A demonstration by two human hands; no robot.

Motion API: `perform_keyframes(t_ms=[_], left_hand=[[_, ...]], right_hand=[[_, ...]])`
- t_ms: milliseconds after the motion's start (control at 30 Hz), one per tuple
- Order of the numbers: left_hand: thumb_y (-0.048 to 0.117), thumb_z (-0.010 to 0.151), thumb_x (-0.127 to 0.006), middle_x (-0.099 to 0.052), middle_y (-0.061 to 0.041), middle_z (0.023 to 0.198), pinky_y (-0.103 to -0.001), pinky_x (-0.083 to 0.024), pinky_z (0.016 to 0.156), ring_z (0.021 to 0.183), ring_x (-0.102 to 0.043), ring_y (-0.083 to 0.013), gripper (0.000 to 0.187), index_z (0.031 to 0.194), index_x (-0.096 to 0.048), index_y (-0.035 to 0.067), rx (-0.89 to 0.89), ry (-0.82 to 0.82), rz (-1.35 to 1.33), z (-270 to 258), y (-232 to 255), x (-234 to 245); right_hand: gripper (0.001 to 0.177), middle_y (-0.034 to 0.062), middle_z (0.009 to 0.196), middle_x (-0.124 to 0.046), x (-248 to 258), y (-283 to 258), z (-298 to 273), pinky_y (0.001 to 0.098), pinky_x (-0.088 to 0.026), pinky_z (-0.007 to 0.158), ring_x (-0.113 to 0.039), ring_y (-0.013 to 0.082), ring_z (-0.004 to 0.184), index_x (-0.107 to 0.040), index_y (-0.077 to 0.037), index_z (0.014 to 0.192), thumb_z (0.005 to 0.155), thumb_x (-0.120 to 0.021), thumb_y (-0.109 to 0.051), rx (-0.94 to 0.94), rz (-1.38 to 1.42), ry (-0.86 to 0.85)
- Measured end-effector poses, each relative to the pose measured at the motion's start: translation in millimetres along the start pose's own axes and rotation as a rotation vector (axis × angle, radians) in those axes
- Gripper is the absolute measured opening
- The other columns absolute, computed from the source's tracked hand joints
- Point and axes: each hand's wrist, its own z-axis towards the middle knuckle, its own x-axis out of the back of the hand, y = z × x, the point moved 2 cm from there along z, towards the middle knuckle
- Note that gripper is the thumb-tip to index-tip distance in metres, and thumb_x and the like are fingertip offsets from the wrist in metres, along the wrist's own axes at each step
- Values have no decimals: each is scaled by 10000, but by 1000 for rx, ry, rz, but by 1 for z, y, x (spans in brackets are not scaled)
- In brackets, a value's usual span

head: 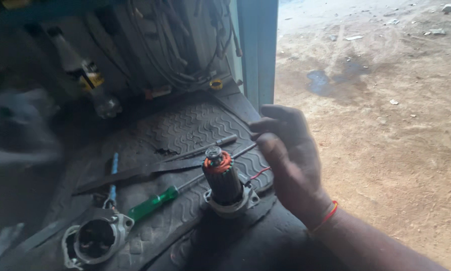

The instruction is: The person uses a metal file to scrape and clean the commutator surface of a small electric motor armature. They hold the armature steady with one hand while filing with the other, occasionally switching to a screwdriver to adjust or inspect the component.

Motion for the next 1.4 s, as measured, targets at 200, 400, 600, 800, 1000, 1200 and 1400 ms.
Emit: perform_keyframes(t_ms=[200,400,600,800,1000,1200,1400], left_hand=[[146,813,-791,-752,-67,1040,-353,-617,833,954,-723,-185,317,1124,-734,139,-250,-301,-264,-97,166,-49],[178,806,-857,-675,-135,1136,-382,-589,892,1008,-695,-243,646,1389,-585,112,203,-528,-478,-122,180,-94],[207,625,-955,-558,-116,1453,-402,-374,1096,1328,-498,-245,1114,1547,-333,130,84,-562,-253,-107,133,-139],[266,657,-881,-734,-86,1269,-352,-540,1054,1192,-698,-198,898,1444,-464,148,141,-689,-519,-114,116,-177],[311,669,-909,-780,-82,1117,-376,-580,896,1060,-737,-245,688,1280,-641,145,92,-493,-376,-123,125,-184],[300,710,-884,-777,-109,1034,-387,-601,825,982,-772,-273,495,1125,-685,120,-33,-306,-270,-129,136,-177],[268,670,-897,-791,-64,1013,-374,-613,819,946,-784,-240,501,1105,-684,138,15,-352,-246,-131,139,-174]], right_hand=[[562,102,1291,-621,3,-44,-46,313,-497,1032,-605,152,1186,-496,21,1394,1010,-698,-337,-32,234,-335],[377,149,1008,-785,67,-63,-67,388,-634,759,-771,245,874,-668,41,1201,1004,-701,-279,-157,282,-17],[317,34,928,-798,90,-43,-57,212,-600,756,-749,81,889,-805,-95,1056,1051,-591,-328,-301,-482,-81],[273,95,907,-742,55,-26,-47,319,-558,692,-687,158,822,-756,-53,1075,983,-645,-285,-419,-179,-10],[380,156,1157,-657,8,-25,-45,476,-473,940,-627,322,1118,-697,-191,1247,898,-662,-337,-235,-1106,-478],[437,356,1308,-515,11,-12,-58,580,-343,1022,-455,526,1253,-699,-133,1145,962,-714,-530,131,-1304,-472],[309,122,1198,-602,13,-34,-59,493,-382,1038,-532,338,1193,-714,-228,1145,856,-653,-319,-187,-995,-584]])
